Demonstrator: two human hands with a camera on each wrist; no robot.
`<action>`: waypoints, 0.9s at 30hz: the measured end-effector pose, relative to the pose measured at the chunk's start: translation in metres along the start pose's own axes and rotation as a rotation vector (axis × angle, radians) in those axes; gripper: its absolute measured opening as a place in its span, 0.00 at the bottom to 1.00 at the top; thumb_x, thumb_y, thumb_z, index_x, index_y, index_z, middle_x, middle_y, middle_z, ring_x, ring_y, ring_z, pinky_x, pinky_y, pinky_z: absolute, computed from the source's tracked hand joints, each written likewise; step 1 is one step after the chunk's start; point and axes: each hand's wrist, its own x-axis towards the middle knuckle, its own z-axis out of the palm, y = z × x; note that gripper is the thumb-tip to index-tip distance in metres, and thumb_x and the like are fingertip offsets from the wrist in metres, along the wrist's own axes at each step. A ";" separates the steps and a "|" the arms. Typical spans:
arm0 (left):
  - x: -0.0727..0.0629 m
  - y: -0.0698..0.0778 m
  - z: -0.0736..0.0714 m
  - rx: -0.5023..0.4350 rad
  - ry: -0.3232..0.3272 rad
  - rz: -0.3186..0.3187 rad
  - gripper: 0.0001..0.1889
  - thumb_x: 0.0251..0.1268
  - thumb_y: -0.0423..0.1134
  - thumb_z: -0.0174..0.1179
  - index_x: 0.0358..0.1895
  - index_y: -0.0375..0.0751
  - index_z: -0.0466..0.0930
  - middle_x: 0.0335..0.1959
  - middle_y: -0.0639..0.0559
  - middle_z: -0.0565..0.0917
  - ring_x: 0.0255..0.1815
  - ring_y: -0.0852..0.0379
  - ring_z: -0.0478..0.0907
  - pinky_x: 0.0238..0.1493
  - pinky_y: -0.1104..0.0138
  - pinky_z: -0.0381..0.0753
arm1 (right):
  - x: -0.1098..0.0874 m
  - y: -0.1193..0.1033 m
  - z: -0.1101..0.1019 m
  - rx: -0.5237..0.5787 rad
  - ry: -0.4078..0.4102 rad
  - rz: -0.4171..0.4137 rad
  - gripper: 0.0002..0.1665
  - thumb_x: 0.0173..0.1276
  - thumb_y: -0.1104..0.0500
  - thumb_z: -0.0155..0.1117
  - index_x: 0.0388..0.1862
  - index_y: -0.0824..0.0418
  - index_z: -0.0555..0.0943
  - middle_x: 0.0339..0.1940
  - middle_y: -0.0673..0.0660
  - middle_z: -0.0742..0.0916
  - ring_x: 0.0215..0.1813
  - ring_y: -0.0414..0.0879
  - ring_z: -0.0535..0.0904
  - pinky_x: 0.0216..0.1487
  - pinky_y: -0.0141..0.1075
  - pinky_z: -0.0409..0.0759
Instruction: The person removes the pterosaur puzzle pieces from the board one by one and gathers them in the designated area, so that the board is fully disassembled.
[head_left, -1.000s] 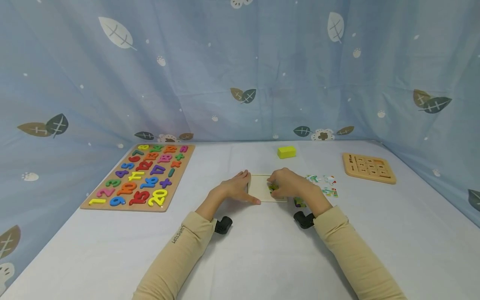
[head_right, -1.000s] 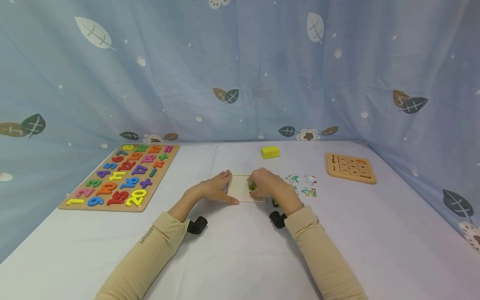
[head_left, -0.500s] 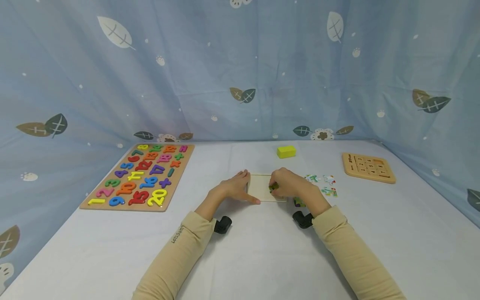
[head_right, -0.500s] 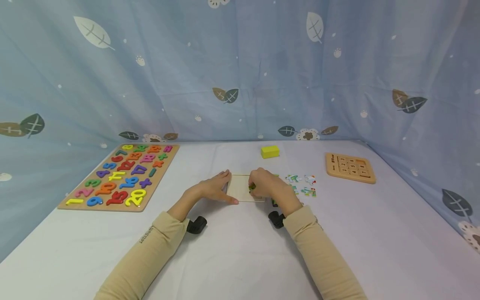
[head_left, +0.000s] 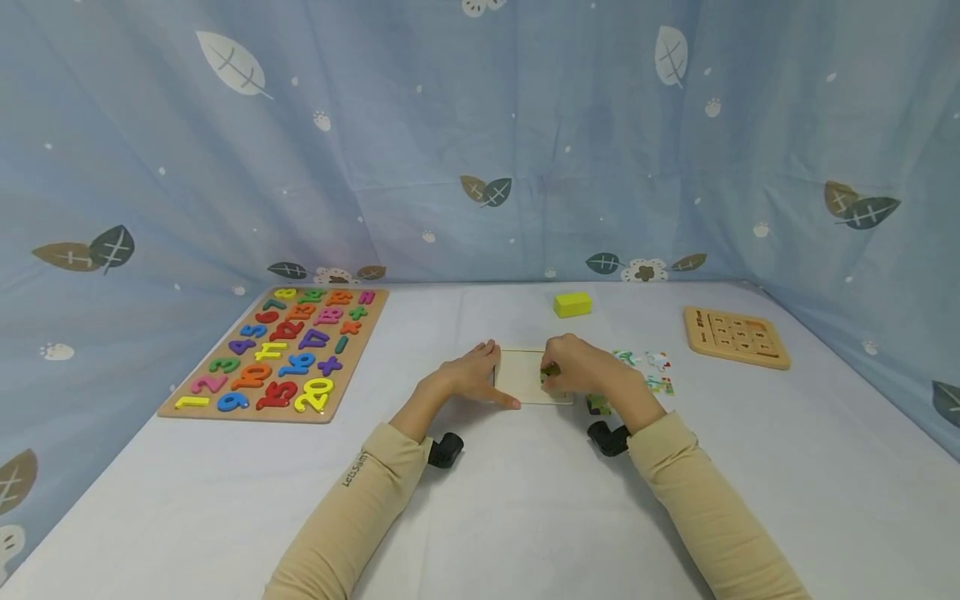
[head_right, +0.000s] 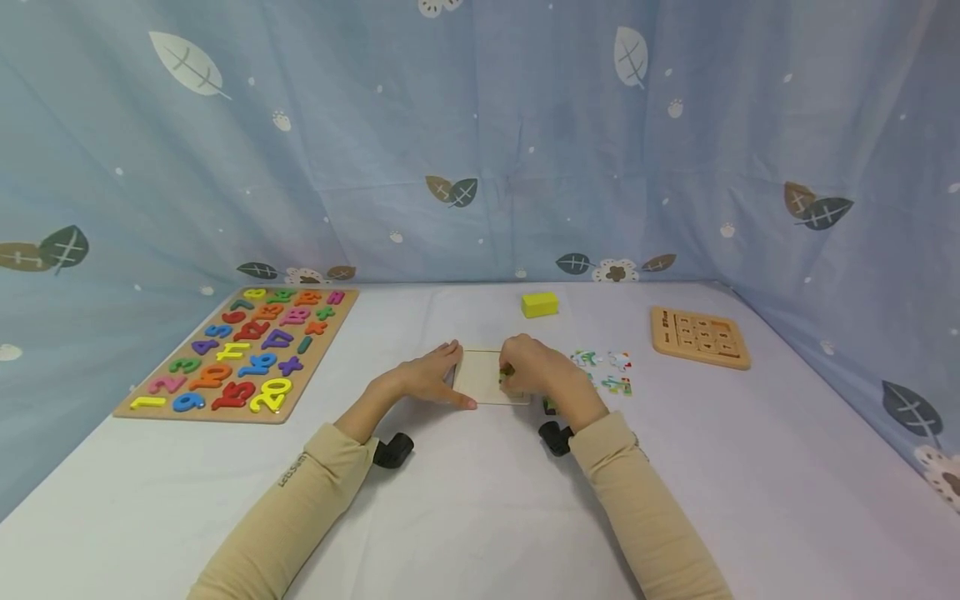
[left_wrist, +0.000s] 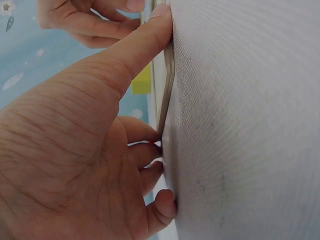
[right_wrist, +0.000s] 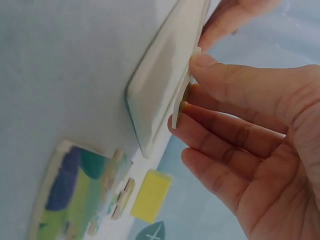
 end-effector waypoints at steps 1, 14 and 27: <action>0.000 0.000 0.000 0.000 0.000 -0.001 0.56 0.57 0.62 0.63 0.77 0.33 0.41 0.79 0.40 0.42 0.80 0.45 0.39 0.76 0.49 0.49 | -0.001 0.000 -0.001 0.000 0.000 -0.003 0.10 0.60 0.64 0.69 0.39 0.68 0.87 0.37 0.56 0.85 0.34 0.42 0.73 0.36 0.32 0.76; -0.003 -0.003 -0.001 -0.005 -0.001 -0.003 0.56 0.57 0.62 0.63 0.77 0.33 0.41 0.79 0.40 0.41 0.80 0.45 0.38 0.76 0.49 0.49 | -0.007 -0.002 -0.017 0.005 0.009 -0.016 0.10 0.60 0.65 0.69 0.40 0.70 0.86 0.36 0.58 0.85 0.35 0.43 0.78 0.38 0.34 0.79; -0.001 0.000 0.000 -0.001 -0.001 -0.007 0.56 0.57 0.62 0.63 0.77 0.33 0.41 0.79 0.41 0.41 0.80 0.46 0.39 0.74 0.46 0.51 | -0.008 -0.008 -0.027 0.003 0.005 -0.064 0.07 0.61 0.66 0.68 0.37 0.68 0.87 0.34 0.58 0.84 0.33 0.43 0.77 0.36 0.33 0.79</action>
